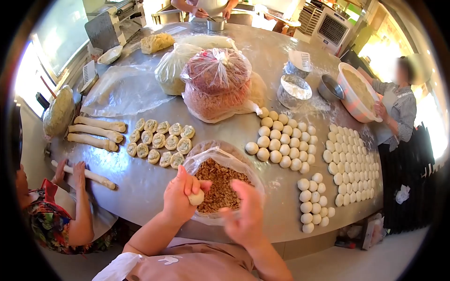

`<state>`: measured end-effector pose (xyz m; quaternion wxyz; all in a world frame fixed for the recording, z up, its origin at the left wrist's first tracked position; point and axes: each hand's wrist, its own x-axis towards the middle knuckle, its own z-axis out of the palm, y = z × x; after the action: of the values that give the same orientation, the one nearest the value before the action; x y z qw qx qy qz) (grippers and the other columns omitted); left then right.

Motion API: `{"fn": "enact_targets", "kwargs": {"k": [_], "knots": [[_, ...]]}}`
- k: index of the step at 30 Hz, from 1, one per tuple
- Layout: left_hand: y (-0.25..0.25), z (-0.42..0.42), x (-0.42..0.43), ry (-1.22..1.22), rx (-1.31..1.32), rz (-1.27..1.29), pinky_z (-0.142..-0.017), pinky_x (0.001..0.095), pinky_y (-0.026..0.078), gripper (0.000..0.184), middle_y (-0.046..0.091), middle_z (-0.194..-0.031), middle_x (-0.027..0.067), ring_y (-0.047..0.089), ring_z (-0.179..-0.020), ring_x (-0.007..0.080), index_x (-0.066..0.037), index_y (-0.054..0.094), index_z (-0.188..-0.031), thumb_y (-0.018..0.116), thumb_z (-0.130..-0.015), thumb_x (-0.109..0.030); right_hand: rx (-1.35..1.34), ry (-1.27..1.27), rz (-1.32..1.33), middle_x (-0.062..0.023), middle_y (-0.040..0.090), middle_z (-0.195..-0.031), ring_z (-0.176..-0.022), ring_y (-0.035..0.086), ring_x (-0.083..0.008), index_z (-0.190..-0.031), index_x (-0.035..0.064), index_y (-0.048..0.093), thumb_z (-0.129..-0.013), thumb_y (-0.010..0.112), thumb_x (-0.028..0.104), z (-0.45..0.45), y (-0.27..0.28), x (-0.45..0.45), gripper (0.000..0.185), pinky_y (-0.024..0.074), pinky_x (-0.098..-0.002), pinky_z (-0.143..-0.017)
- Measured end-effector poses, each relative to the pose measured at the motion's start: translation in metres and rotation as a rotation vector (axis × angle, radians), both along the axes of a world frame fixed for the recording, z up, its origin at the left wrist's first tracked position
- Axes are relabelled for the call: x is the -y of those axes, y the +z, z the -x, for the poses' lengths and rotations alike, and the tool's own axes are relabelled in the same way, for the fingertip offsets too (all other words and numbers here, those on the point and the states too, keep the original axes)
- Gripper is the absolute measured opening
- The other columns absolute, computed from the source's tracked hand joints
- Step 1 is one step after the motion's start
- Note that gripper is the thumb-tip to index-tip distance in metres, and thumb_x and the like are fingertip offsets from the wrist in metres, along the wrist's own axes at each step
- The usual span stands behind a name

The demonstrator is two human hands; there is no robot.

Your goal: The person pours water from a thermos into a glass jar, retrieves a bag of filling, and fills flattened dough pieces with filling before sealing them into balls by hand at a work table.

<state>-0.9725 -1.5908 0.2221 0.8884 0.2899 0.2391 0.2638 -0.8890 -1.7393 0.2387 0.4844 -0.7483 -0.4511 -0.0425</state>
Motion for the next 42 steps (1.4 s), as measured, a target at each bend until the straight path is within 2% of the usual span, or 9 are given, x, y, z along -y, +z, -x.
{"fn": "enact_targets", "kwargs": {"k": [5,9,12,16,21,29,34,37,42], "knots": [[-0.003,0.008,0.01,-0.092,0.224,-0.177,-0.114,0.0451,0.02,0.072,0.038,-0.146,0.0182,0.015,-0.145,0.0281,-0.005,0.058,-0.116,0.033,-0.09,-0.069,-0.419,0.228,-0.115,-0.0157,0.056,-0.113,-0.099,0.058,-0.0234,-0.125,-0.0007,0.042,-0.095,0.056,0.024,0.031,-0.019,-0.049,0.041,0.0468,-0.0333,-0.087],[0.024,0.014,0.01,-0.102,0.27,-0.126,-0.11,0.0475,0.028,0.096,0.038,-0.147,0.0137,0.034,-0.136,0.0289,-0.005,0.04,-0.143,0.047,-0.079,-0.077,-0.87,0.325,-0.236,-0.0059,0.058,-0.106,-0.087,0.056,-0.0097,-0.123,0.0034,0.045,-0.101,0.044,0.032,0.026,-0.009,-0.038,0.036,0.0481,-0.0238,-0.074],[0.001,0.015,0.005,-0.207,0.205,-0.511,-0.107,0.0466,0.034,0.06,0.055,-0.124,0.0137,0.049,-0.121,0.0301,-0.001,0.057,-0.123,0.048,-0.092,-0.052,-1.055,0.456,-0.048,-0.0061,0.058,-0.103,-0.086,0.056,-0.0082,-0.118,0.0047,0.05,-0.102,0.039,0.041,0.027,-0.019,-0.033,0.042,0.0477,-0.0225,-0.071],[-0.019,0.01,0.004,-0.142,0.261,-0.402,-0.102,0.0443,0.04,0.045,0.065,-0.102,0.0102,0.057,-0.11,0.0275,0.002,0.07,-0.092,0.044,-0.101,-0.033,-0.324,0.324,-0.12,-0.0081,0.058,-0.105,-0.091,0.058,-0.0139,-0.114,0.003,0.055,-0.1,0.039,0.046,0.025,-0.007,-0.043,0.048,0.0489,-0.028,-0.078],[0.003,0.007,0.009,-0.129,0.3,-0.151,-0.106,0.0434,0.034,0.096,0.055,-0.124,0.0102,0.054,-0.113,0.0264,-0.003,0.04,-0.14,0.057,-0.077,-0.072,-0.979,0.306,-0.1,-0.005,0.058,-0.096,-0.07,0.052,-0.0063,-0.117,0.0013,0.049,-0.098,0.042,0.051,0.023,-0.009,-0.037,0.054,0.0436,-0.0204,-0.059],[-0.034,-0.005,0.008,-0.194,0.231,-0.833,-0.096,0.0414,0.044,0.05,0.065,-0.103,0.0119,0.06,-0.104,0.0287,-0.001,0.056,-0.12,0.049,-0.097,-0.044,-0.625,0.263,-0.126,-0.004,0.056,-0.092,-0.065,0.051,-0.0078,-0.104,0.0075,0.056,-0.098,0.043,0.047,0.023,-0.028,-0.036,0.042,0.0423,-0.0238,-0.057],[-0.008,-0.018,0.052,-0.354,0.162,-0.389,-0.106,0.0411,0.033,0.102,0.038,-0.144,0.0149,0.04,-0.129,0.0272,-0.005,0.027,-0.145,0.038,-0.079,-0.082,-1.109,0.11,-0.04,-0.002,0.058,-0.086,-0.06,0.05,-0.0082,-0.112,0.0093,0.055,-0.099,0.033,0.055,-0.001,-0.006,0.023,0.053,0.0402,-0.0221,-0.053],[-0.009,-0.016,0.041,-0.387,0.168,-0.411,-0.102,0.0386,0.036,0.088,0.041,-0.14,0.0135,0.045,-0.123,0.0249,-0.005,0.03,-0.144,0.047,-0.086,-0.068,-1.219,-0.089,-0.313,-0.0018,0.057,-0.084,-0.061,0.051,-0.0096,-0.108,0.0109,0.056,-0.099,0.033,0.053,-0.053,-0.032,0.104,0.049,0.041,-0.023,-0.052],[-0.02,-0.006,0.019,-0.503,0.023,-0.373,-0.099,0.0358,0.038,0.057,0.048,-0.133,0.0105,0.049,-0.118,0.0218,-0.004,0.037,-0.137,0.053,-0.095,-0.039,-0.314,-0.818,0.298,-0.0096,0.065,-0.086,-0.078,0.061,-0.0226,-0.096,0.0036,0.06,-0.097,0.043,0.038,-0.133,-0.022,0.211,0.039,0.0481,-0.0361,-0.064]]}}
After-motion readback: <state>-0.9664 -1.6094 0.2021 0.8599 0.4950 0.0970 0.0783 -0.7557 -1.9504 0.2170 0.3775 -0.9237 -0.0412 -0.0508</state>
